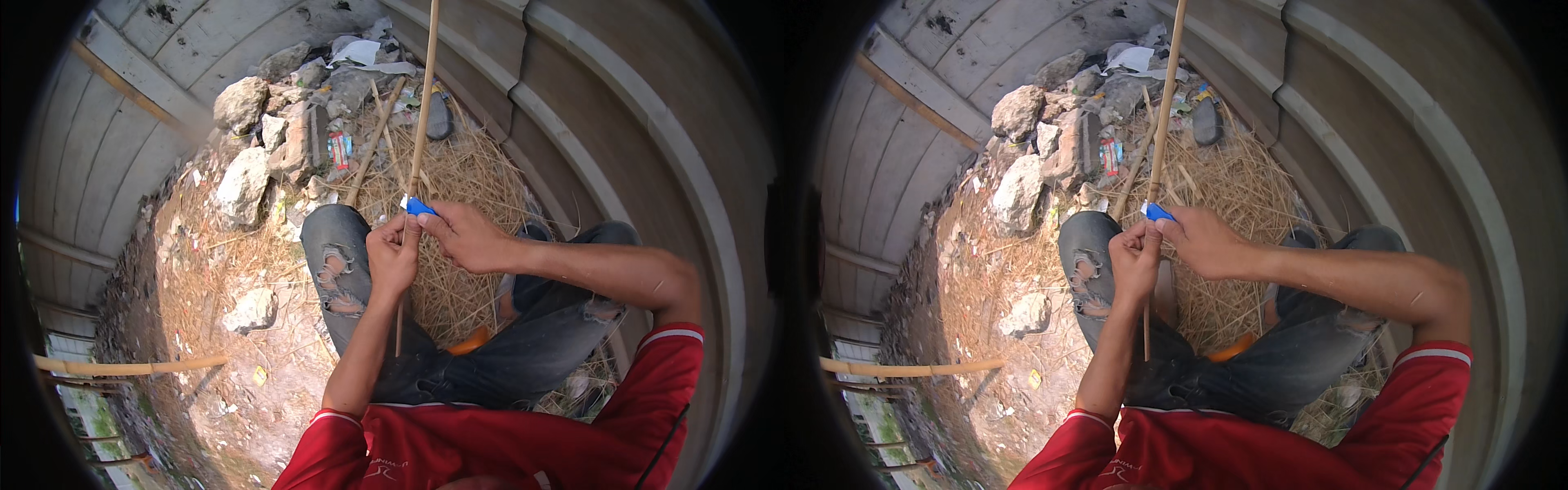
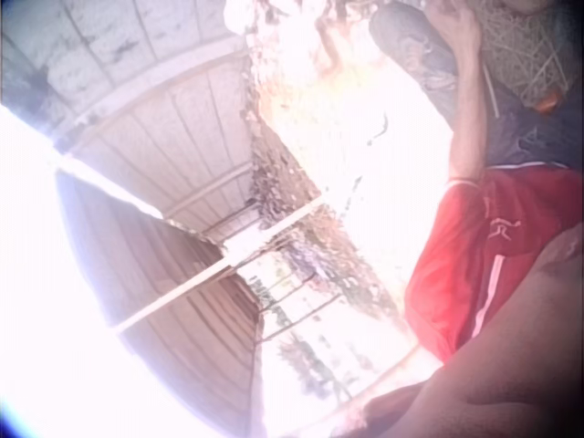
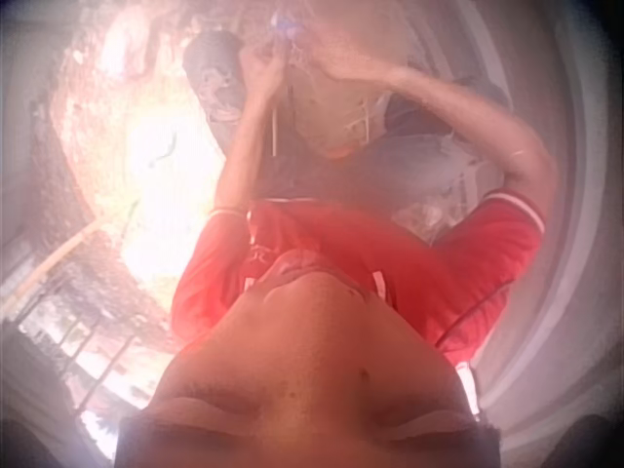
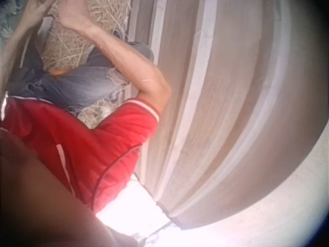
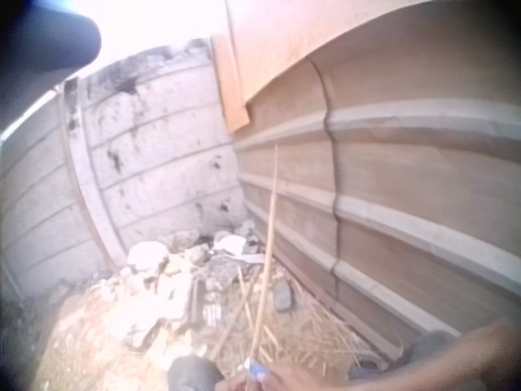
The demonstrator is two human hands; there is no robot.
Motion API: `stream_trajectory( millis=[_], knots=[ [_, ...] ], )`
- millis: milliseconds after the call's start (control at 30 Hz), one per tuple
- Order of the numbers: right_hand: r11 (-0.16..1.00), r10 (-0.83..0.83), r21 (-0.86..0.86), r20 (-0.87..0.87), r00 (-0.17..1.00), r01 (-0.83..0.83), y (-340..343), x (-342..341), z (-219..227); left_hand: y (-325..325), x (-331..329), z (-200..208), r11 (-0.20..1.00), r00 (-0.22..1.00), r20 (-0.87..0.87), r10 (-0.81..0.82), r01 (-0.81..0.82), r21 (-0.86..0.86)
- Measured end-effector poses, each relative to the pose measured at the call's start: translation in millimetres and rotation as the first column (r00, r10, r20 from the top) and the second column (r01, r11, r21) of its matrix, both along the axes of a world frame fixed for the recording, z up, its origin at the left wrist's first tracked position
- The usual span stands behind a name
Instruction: The person sits on the ground and uses a blue utility knife to shave thin strips off a long bamboo stick. They hold the stick with their left hand and scrape the blade along its length with their right hand, creating a pile of bamboo shavings on the ground.
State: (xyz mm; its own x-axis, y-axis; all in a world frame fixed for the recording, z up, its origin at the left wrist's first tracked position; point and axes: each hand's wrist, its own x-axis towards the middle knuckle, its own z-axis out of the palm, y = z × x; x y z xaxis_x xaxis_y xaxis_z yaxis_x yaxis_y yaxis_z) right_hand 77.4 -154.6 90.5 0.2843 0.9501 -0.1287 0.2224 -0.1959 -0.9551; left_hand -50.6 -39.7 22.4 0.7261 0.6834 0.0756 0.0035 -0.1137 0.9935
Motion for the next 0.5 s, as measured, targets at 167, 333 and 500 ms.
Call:
stream_trajectory(
  millis=[167,333,500],
  knots=[
    [0.929,0.230,-0.183,-0.393,0.891,-0.321,-3,37,2,5,-16,15,0.969,0.977,-0.018,-0.212,0.208,-0.136],
    [0.801,0.318,-0.129,-0.736,0.598,-0.584,2,55,5,16,-31,14,0.881,0.927,0.112,-0.357,0.375,-0.289],
    [0.826,0.350,-0.217,-0.525,0.775,-0.520,7,47,12,17,-33,13,0.899,0.946,0.094,-0.309,0.323,-0.297]
  ],
)
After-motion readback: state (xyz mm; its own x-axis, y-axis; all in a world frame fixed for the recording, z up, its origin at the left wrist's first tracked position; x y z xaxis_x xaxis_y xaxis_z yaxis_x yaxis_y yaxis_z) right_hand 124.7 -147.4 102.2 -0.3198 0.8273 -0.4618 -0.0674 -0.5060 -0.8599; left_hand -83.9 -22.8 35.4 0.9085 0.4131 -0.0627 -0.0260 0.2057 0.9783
